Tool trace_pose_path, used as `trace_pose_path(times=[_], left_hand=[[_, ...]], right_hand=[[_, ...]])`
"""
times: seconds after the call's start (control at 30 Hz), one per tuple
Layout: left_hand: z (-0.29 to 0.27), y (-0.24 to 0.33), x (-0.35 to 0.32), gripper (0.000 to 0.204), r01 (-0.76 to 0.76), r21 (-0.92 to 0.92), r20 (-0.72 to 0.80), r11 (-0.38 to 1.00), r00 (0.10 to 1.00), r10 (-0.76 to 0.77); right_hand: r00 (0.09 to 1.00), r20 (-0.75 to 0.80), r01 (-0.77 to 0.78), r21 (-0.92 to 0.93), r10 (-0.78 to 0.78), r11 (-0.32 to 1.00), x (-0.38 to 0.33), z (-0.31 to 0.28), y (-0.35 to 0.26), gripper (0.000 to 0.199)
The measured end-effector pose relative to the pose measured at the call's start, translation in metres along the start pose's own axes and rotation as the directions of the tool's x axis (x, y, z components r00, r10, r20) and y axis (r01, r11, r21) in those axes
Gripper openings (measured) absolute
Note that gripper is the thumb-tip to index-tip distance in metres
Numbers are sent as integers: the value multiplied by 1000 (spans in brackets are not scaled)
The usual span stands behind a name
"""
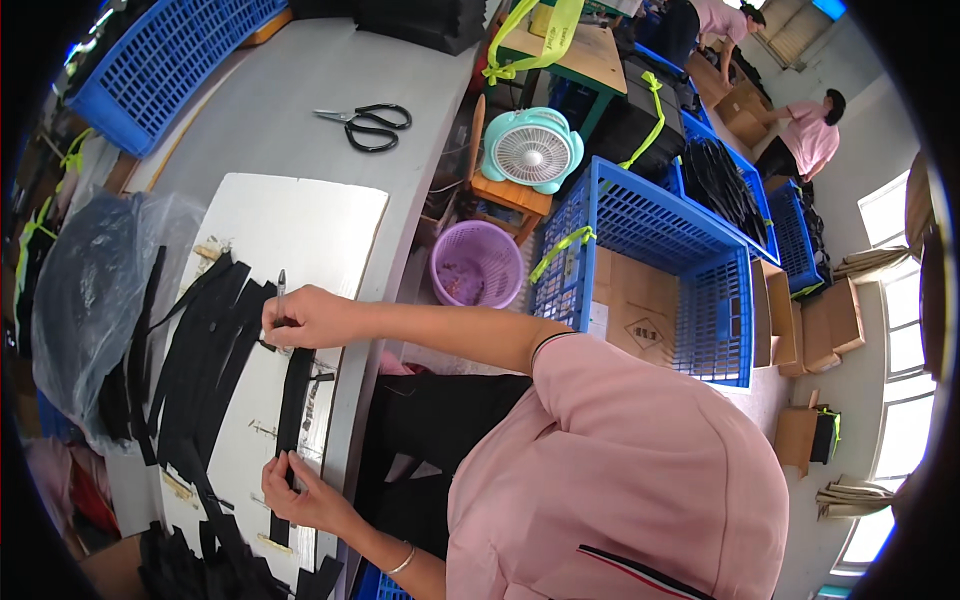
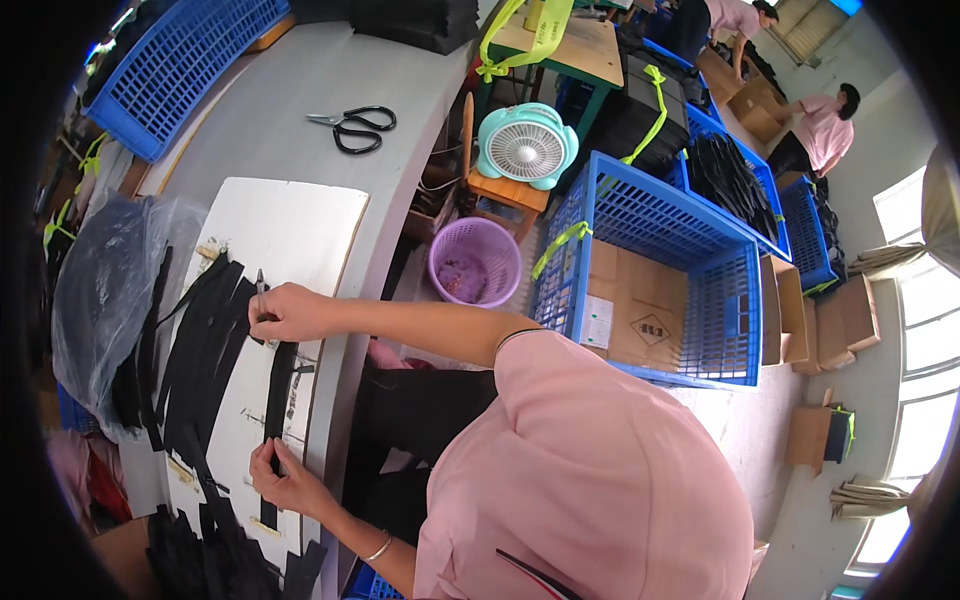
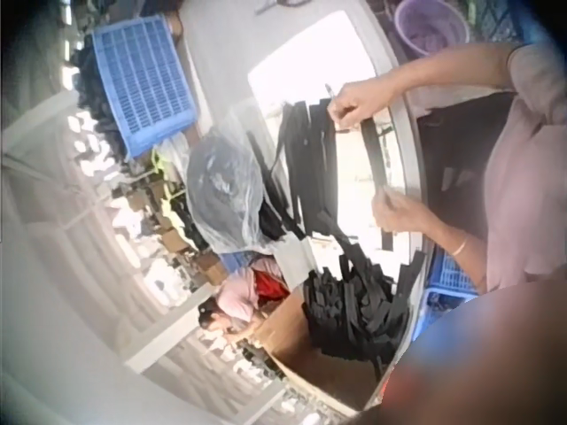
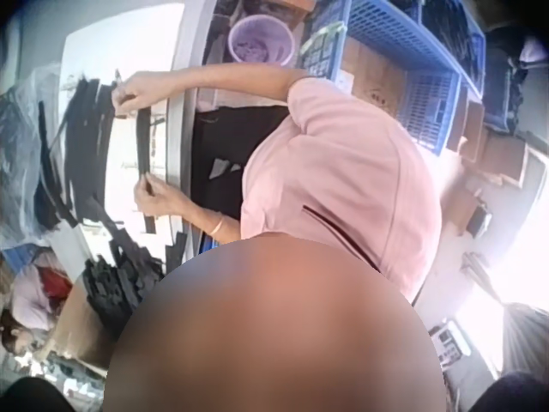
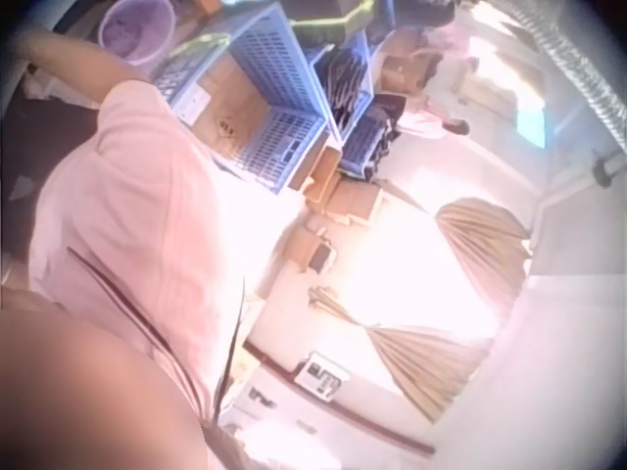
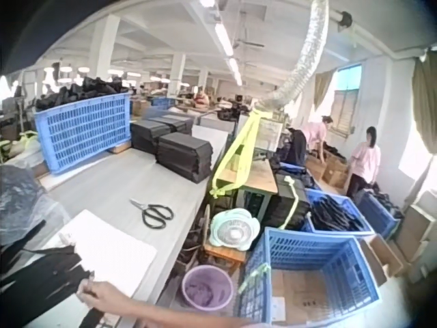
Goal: Marking zippers with a pen on a workbench.
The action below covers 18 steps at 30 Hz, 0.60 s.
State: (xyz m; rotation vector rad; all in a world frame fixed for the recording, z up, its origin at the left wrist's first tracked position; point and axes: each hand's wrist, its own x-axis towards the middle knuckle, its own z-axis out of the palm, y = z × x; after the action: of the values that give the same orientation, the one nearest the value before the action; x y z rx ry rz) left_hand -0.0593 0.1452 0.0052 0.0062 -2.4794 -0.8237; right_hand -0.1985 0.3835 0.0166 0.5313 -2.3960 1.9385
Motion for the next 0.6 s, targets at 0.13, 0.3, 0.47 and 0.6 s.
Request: trace_pose_path(times=[0.13, 0.3, 0.47, 0.6], left_hand=[[-13, -6, -3, 14, 38, 86, 5, 996, 999, -39], [14, 23, 10, 15, 5, -34, 1, 999, 1000, -5], [41, 59, 31, 16, -21, -229, 18, 973, 999, 26], [60, 63, 39, 14, 28, -218, 52, 976, 998, -17]], right_hand=[[997, 39, 72, 36, -73, 997, 4, 15, 2, 23], [998, -48, 37, -14, -38, 999, 1, -3, 11, 20], [999, 24, -45, -3, 45, 999, -4, -3, -4, 12], [992, 37, -122, -33, 124, 992, -5, 3, -13, 14]])
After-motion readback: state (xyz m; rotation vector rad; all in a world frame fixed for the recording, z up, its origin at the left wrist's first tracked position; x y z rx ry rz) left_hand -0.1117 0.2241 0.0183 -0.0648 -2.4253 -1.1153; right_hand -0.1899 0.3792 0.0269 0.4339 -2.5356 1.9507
